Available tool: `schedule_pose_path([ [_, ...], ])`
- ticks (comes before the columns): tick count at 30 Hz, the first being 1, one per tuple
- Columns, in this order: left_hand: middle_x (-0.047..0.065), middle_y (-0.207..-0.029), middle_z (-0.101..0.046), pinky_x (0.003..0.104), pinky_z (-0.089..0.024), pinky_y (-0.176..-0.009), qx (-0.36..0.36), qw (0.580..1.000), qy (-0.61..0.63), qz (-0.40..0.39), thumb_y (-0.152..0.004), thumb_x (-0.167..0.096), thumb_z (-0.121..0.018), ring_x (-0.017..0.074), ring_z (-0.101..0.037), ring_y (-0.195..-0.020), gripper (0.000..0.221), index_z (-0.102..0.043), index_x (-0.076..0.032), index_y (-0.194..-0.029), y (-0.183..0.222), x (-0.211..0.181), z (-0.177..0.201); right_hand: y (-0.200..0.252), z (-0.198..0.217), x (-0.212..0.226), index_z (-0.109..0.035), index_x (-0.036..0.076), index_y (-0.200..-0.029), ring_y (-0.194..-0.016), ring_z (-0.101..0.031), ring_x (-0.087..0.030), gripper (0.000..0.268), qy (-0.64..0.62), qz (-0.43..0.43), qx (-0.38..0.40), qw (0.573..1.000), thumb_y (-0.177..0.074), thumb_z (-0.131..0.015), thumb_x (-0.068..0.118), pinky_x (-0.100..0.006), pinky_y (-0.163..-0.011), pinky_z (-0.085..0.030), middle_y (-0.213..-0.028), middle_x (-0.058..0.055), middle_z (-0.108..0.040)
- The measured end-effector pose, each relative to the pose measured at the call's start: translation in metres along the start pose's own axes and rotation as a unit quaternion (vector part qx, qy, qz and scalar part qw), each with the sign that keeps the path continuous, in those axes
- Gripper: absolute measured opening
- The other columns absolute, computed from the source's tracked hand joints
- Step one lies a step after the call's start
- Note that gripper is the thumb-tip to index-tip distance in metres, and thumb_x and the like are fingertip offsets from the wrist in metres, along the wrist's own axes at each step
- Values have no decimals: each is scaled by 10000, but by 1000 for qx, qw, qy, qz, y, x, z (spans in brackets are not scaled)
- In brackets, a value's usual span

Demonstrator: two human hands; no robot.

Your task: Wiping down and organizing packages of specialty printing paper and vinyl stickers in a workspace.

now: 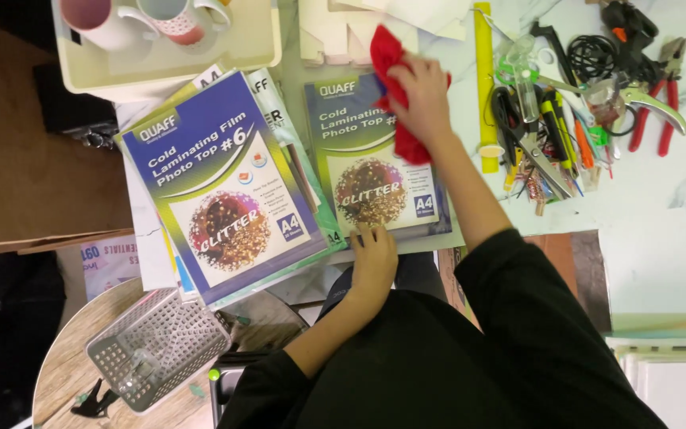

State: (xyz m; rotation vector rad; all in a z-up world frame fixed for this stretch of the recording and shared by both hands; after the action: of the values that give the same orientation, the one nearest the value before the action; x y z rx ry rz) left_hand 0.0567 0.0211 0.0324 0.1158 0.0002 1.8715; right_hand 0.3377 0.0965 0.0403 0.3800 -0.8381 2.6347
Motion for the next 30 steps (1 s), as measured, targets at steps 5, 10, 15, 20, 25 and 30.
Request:
schedule_pose_path([
  [5,187,-1084,-582,565,-500,-997,-37,999,29,19,-887,-163,-575,439,-548,-1216,215,-647,-8,-1019,1,3,-10,89,51,70,-647,72,-1215,-1244,-486,-443,491,0,-10,15,1000,-813,-859,256,-560,-1047,-407,-1369,-178,-553],
  [10,185,-1088,-579,561,-506,-984,-45,998,39,16,-888,-162,-584,439,-540,-1220,177,-633,-23,-987,4,5,-17,170,74,92,-692,103,-1171,-1236,-481,-424,445,-19,-35,87,995,-751,-818,175,-557,-1044,-415,-1343,-143,-582],
  [15,258,-1268,-581,415,-509,-976,-35,998,40,-25,-661,-296,-700,453,-537,-1264,661,-630,63,-1211,23,6,-17,182,63,91,-735,142,-1082,-1300,-497,-364,380,-206,45,192,958,-705,-759,99,-501,-1075,-422,-1310,-73,-647],
  [20,326,-1202,-619,491,-497,-975,-22,990,131,-51,-839,-388,-741,484,-567,-1181,654,-624,89,-1270,38,-11,-50,121,27,134,-721,117,-1072,-1230,-507,-374,436,-286,146,292,901,-637,-745,134,-493,-1069,-408,-1277,-90,-652],
  [25,290,-1080,-692,540,-490,-978,-4,993,115,-39,-815,-420,-738,431,-625,-1058,580,-684,40,-1163,33,-8,-43,100,-6,154,-726,133,-1022,-1150,-536,-349,388,-311,229,321,865,-638,-752,176,-467,-1054,-429,-1237,-56,-671],
  [30,230,-1006,-717,547,-522,-879,30,988,145,-42,-930,-346,-707,419,-667,-955,411,-691,17,-1122,21,-6,-46,113,18,136,-737,179,-1061,-1211,-531,-361,416,-246,231,299,893,-647,-773,164,-495,-1015,-432,-1306,-68,-634],
])
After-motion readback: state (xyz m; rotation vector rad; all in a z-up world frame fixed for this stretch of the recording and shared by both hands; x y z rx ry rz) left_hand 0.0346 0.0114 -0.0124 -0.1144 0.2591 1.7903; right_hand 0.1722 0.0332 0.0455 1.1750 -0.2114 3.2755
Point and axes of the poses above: each hand's wrist, its own y-axis away from the middle knuckle, its own z-axis out of the back of the hand, x = y × z, the point moved 3 cm from there along -y, towards the middle knuckle
